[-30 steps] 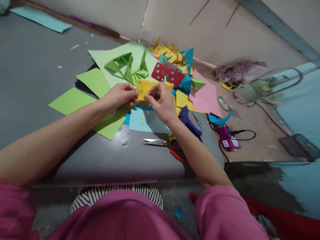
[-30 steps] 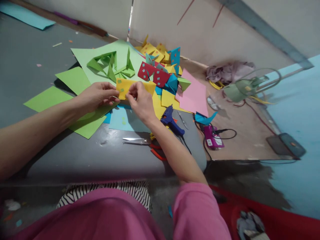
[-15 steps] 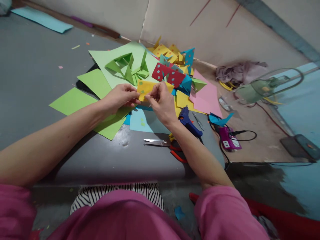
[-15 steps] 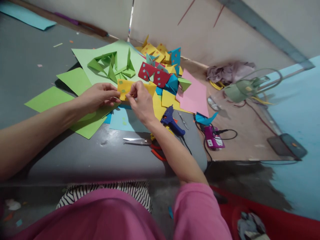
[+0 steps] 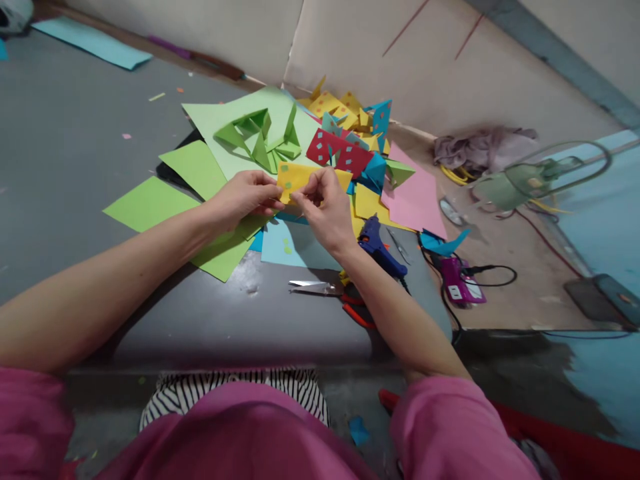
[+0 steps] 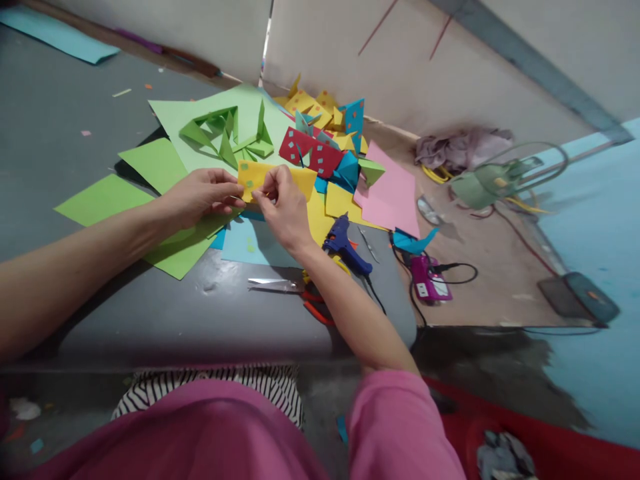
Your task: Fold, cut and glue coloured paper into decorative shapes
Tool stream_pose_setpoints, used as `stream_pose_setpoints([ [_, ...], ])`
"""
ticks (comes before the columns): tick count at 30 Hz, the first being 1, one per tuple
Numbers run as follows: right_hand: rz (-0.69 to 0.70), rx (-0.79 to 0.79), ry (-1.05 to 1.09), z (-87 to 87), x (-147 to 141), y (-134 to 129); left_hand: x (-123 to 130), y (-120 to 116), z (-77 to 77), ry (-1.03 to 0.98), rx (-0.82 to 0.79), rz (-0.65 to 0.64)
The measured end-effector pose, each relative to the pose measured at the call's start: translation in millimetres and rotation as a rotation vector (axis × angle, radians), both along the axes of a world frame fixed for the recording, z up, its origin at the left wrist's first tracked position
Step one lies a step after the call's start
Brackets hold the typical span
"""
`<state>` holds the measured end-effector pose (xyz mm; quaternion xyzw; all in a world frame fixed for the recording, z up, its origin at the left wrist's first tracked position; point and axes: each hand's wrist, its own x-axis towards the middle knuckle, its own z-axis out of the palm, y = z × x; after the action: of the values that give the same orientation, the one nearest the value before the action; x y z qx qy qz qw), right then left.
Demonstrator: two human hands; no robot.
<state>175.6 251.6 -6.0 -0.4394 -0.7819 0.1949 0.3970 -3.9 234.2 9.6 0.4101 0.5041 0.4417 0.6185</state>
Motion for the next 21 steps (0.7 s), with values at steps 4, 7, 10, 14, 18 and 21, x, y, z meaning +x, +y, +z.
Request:
stream_pose_setpoints([
  [4,-0.018,0.055,-0.058,2.3,-1.1,-3.5,0.3,-0.9,2.0,0.008,-0.004,0.001],
  [7,-0.021,0.087,-0.083,2.4,-1.3,-3.6,0.7,-1.6,2.3,0.01,-0.001,-0.006],
  [10,-0.026,0.107,-0.096,0.9,-1.2,-2.6,1.0,-1.6,1.4,-0.005,0.011,-0.014],
  [14,-0.033,0.13,-0.097,-2.1,-0.5,-1.9,0.6,-0.3,-0.6,-0.021,0.011,-0.002],
  [18,-0.016,0.143,-0.094,-2.7,2.2,-2.9,-0.5,1.3,-2.1,-0.038,0.002,0.007],
  [21,-0.028,0.189,-0.143,-0.9,5.5,-3.4,-0.4,1.9,-1.9,-0.044,-0.001,0.019],
])
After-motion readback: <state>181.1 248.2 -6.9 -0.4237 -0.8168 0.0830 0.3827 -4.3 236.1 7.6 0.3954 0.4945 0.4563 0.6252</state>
